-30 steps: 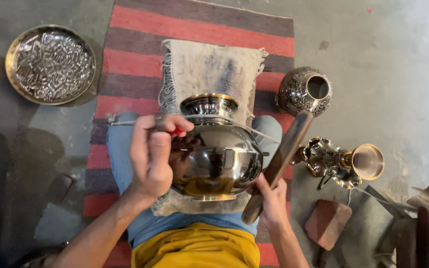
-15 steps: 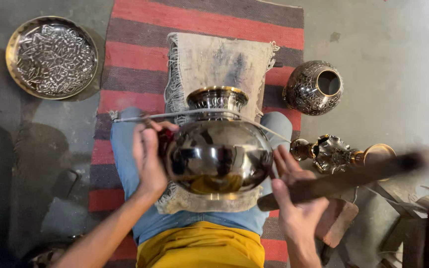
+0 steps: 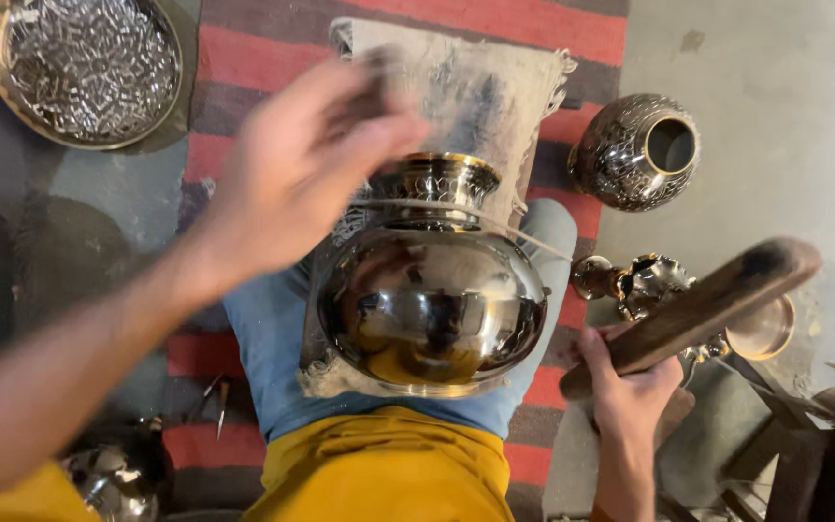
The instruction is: The person sits on a rug and repeatedly hammers a polished metal vessel with a wooden mallet while holding a small punch against the vessel's rim. The person rotates the vessel and adjusts the punch position to continue shaping the rim.
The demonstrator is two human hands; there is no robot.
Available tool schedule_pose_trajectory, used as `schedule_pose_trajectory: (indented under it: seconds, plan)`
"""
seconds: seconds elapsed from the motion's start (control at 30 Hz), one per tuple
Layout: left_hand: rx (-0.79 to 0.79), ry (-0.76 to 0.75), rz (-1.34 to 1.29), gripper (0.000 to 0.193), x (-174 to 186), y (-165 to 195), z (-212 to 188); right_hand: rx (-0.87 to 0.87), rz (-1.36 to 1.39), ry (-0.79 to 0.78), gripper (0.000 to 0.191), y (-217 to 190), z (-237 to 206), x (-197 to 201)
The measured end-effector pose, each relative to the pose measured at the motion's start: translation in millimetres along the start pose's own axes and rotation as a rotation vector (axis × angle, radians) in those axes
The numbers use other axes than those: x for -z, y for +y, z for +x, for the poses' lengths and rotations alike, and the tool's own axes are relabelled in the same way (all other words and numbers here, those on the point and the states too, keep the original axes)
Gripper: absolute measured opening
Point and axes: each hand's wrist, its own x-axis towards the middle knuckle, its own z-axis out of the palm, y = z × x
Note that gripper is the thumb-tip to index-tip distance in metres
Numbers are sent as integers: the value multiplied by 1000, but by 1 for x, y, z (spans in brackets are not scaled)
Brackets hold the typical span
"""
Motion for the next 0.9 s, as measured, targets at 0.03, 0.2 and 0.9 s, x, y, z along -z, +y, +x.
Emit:
schedule_pose_trajectory:
  seconds: [0.03,0.2,0.9]
  plan:
    - [-57,-95,-5,34,-2,2,21,52,124,39,17,12,0,-5]
    - [161,-405,232,44,-31,-3,106,289,143,120,25,81,-4,-38]
    - [-201,-858,853,44,-58,-5,143,195,715,84,31,4,57,-83]
